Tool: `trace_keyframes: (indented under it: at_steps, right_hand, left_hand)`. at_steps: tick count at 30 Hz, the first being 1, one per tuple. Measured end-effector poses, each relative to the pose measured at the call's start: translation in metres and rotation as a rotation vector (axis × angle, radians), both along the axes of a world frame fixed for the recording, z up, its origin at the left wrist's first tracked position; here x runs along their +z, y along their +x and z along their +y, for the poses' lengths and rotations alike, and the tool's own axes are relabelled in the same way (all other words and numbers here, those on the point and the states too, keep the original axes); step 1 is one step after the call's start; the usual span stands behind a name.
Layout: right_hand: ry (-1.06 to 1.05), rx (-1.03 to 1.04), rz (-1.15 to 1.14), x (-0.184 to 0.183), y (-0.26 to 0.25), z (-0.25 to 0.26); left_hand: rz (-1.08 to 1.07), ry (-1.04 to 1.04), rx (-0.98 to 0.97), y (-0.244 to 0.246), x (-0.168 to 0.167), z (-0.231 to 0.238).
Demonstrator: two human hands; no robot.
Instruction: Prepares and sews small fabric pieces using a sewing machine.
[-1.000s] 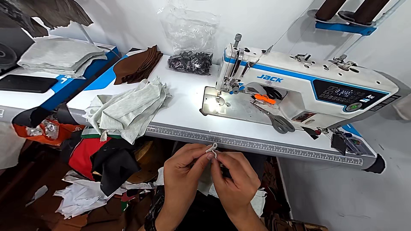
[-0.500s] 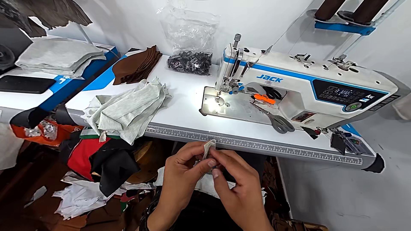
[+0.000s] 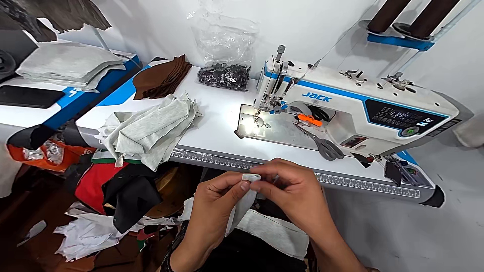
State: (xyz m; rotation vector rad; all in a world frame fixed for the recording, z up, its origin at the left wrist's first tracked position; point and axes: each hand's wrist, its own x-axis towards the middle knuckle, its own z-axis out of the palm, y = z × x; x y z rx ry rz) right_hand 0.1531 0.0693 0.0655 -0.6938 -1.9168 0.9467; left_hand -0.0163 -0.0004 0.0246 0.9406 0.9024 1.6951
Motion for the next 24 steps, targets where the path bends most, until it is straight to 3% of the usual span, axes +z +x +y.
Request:
trace_keyframes:
  at_steps: [10, 12, 16, 19, 24]
  right_hand:
    - [0.034, -0.021, -0.019, 0.017, 0.002, 0.009]
    - [0.036, -0.064, -0.024, 0.014, 0.003, 0.014]
    - [-0.018, -0.204, -0.006, -0.017, 0.0, 0.05]
    - [0.072, -0.329, -0.071, -0.054, -0.004, 0.103]
    - [0.006, -0.411, -0.385, -0.088, -0.005, 0.196]
  left_hand:
    - [-0.065, -0.023, -0.029, 0.005, -0.015, 0.008]
    - [0.009, 0.004, 0.0, 0.003, -0.019, 0.014]
    - [0.622, 0.156, 0.162, -0.019, -0.016, 0.061]
    - [1.076, 0.126, 0.084, -0.038, -0.003, 0.121]
    - [1.367, -0.064, -0.09, -0.04, -0.007, 0.215]
